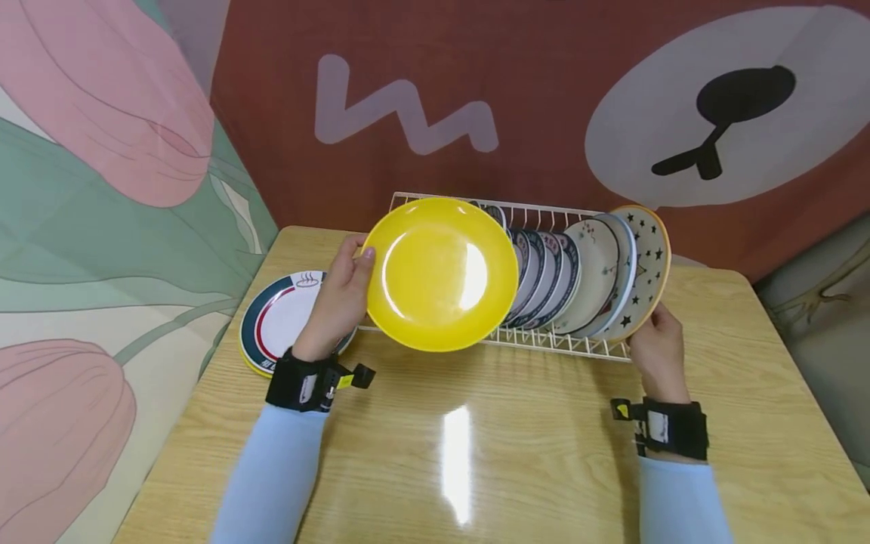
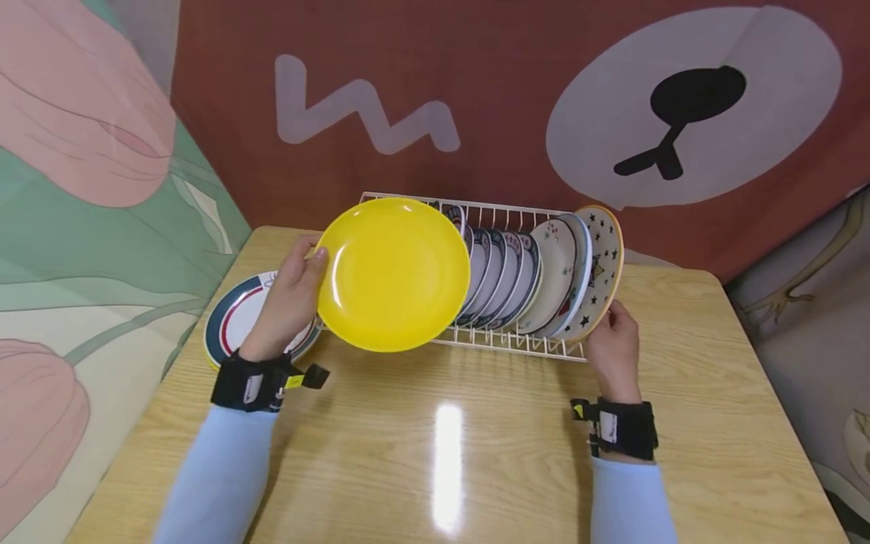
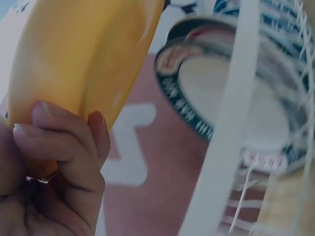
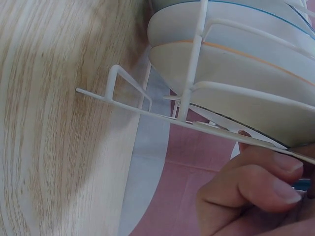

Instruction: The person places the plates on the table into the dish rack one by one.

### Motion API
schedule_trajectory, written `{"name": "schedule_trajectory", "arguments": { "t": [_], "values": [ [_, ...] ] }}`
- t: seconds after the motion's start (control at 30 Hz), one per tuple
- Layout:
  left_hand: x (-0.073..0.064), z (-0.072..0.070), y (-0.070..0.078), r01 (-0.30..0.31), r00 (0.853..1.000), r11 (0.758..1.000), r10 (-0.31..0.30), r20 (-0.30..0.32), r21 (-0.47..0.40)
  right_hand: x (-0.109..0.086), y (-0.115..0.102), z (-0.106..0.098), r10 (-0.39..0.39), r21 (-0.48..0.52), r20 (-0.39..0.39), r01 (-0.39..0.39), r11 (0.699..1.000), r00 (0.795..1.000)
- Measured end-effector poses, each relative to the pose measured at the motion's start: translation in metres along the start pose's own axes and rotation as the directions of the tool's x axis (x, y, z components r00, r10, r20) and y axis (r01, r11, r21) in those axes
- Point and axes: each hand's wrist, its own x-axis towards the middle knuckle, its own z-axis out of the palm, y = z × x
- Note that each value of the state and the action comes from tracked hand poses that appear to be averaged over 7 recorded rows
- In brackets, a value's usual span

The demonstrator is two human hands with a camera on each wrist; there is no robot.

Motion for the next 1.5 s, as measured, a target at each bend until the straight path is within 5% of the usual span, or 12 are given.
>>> {"name": "schedule_trajectory", "arguments": {
  "t": [0.57, 1.0, 1.23, 1.37, 1.5],
  "values": [
    [0.0, 0.057, 0.005, -0.025, 0.986, 0.999, 0.02, 0.166, 0.027, 0.0, -0.003, -0.001, -0.017, -0.022, 0.011, 0.018, 1.0, 1.0],
    [-0.004, 0.065, 0.01, -0.054, 0.974, 0.998, 0.055, 0.219, -0.01, 0.0, -0.002, -0.002, 0.002, 0.003, 0.015, -0.002, 1.0, 1.0],
    [-0.006, 0.064, 0.011, -0.062, 0.976, 0.998, 0.06, 0.209, 0.002, -0.001, -0.008, -0.003, 0.004, -0.016, -0.1, -0.006, 1.0, 0.995],
    [-0.006, 0.064, 0.009, -0.049, 0.979, 0.999, 0.045, 0.201, 0.019, -0.006, -0.019, -0.008, 0.024, 0.143, -0.231, 0.009, 0.99, 0.973],
    [-0.003, 0.064, -0.007, -0.052, 0.982, 0.998, 0.046, 0.184, 0.028, -0.017, -0.038, -0.011, -0.019, 0.416, -0.352, 0.174, 0.892, 0.936]
  ]
}}
